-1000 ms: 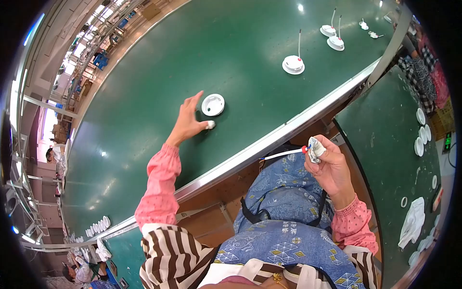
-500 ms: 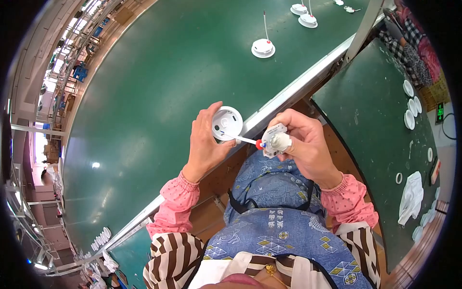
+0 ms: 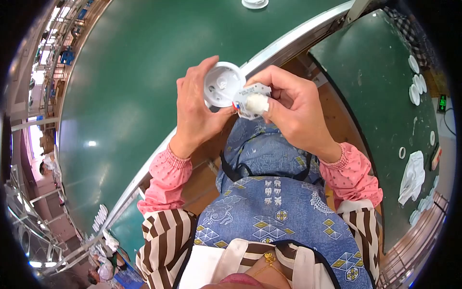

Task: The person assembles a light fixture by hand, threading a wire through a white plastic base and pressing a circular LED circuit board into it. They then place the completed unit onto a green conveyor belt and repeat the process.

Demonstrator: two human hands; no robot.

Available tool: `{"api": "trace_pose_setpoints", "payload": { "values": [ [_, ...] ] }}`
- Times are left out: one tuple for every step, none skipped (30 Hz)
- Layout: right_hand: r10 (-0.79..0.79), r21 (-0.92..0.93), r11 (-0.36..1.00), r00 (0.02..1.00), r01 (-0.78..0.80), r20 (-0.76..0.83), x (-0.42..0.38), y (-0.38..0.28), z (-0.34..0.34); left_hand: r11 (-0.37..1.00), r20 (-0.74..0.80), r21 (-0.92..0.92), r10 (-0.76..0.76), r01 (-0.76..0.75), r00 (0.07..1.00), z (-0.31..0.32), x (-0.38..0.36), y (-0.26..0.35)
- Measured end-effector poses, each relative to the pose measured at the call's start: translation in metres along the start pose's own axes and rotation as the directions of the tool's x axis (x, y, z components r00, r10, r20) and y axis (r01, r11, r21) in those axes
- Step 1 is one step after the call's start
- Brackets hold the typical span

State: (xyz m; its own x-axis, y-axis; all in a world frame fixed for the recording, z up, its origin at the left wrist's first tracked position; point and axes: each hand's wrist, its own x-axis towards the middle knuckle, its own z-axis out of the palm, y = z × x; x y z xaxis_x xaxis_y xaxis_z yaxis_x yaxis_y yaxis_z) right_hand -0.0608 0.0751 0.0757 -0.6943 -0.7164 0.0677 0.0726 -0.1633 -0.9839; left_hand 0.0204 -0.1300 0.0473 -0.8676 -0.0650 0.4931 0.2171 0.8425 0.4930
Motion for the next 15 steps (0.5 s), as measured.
{"api": "trace_pose_setpoints", "payload": {
  "values": [
    [-0.037, -0.071, 0.997, 0.999, 0.034, -0.040, 0.001, 0.003, 0.007, 1.000, 0.007, -0.006, 0.017, -0.017, 1.000, -0.001, -0.001, 0.004],
    [-0.086, -0.147, 0.986, 0.993, 0.074, -0.079, 0.003, 0.007, 0.013, 0.998, 0.004, -0.068, -0.013, 0.013, 1.000, 0.001, -0.004, 0.007],
    [-0.148, -0.229, 0.966, 0.982, 0.119, -0.115, 0.006, 0.010, 0.016, 0.991, -0.002, -0.130, -0.032, 0.032, 0.999, 0.004, -0.006, 0.010],
    [-0.258, -0.350, 0.915, 0.957, 0.200, -0.129, 0.010, 0.015, 0.016, 0.981, -0.011, -0.191, -0.043, 0.041, 0.999, 0.005, -0.006, 0.013],
    [-0.296, -0.437, 0.873, 0.947, 0.216, -0.123, 0.012, 0.013, 0.016, 0.979, -0.010, -0.195, -0.060, 0.057, 0.998, 0.005, -0.006, 0.015],
    [-0.336, -0.522, 0.821, 0.935, 0.232, -0.114, 0.012, 0.008, 0.017, 0.978, -0.011, -0.199, -0.074, 0.070, 0.997, 0.005, -0.007, 0.017],
    [-0.374, -0.602, 0.761, 0.921, 0.242, -0.103, 0.011, 0.004, 0.018, 0.976, -0.012, -0.204, -0.087, 0.083, 0.996, 0.005, -0.008, 0.019],
    [-0.302, -0.589, 0.789, 0.944, 0.173, -0.128, 0.008, -0.001, 0.019, 0.971, -0.010, -0.216, -0.108, 0.103, 0.994, 0.005, -0.008, 0.021],
    [-0.287, -0.591, 0.791, 0.949, 0.159, -0.130, 0.006, 0.002, 0.019, 0.967, -0.009, -0.228, -0.115, 0.110, 0.993, 0.007, -0.009, 0.024],
    [-0.320, -0.583, 0.788, 0.940, 0.196, -0.116, 0.006, 0.008, 0.017, 0.963, -0.003, -0.240, -0.127, 0.122, 0.992, 0.010, -0.010, 0.026],
    [-0.351, -0.575, 0.785, 0.931, 0.233, -0.102, 0.005, 0.013, 0.016, 0.958, 0.006, -0.251, -0.139, 0.136, 0.990, 0.013, -0.011, 0.030],
    [-0.364, -0.588, 0.771, 0.927, 0.244, -0.092, 0.005, 0.013, 0.016, 0.957, 0.021, -0.254, -0.135, 0.136, 0.991, 0.014, -0.011, 0.033],
    [-0.376, -0.602, 0.757, 0.923, 0.255, -0.081, 0.004, 0.012, 0.017, 0.967, 0.024, -0.228, -0.108, 0.110, 0.994, 0.015, -0.009, 0.036],
    [-0.388, -0.616, 0.741, 0.919, 0.267, -0.069, 0.003, 0.012, 0.017, 0.976, 0.025, -0.201, -0.080, 0.084, 0.996, 0.016, -0.007, 0.038],
    [-0.397, -0.627, 0.730, 0.915, 0.271, -0.066, 0.002, 0.012, 0.016, 0.983, 0.024, -0.174, -0.052, 0.056, 0.998, 0.017, -0.004, 0.041]
  ]
}}
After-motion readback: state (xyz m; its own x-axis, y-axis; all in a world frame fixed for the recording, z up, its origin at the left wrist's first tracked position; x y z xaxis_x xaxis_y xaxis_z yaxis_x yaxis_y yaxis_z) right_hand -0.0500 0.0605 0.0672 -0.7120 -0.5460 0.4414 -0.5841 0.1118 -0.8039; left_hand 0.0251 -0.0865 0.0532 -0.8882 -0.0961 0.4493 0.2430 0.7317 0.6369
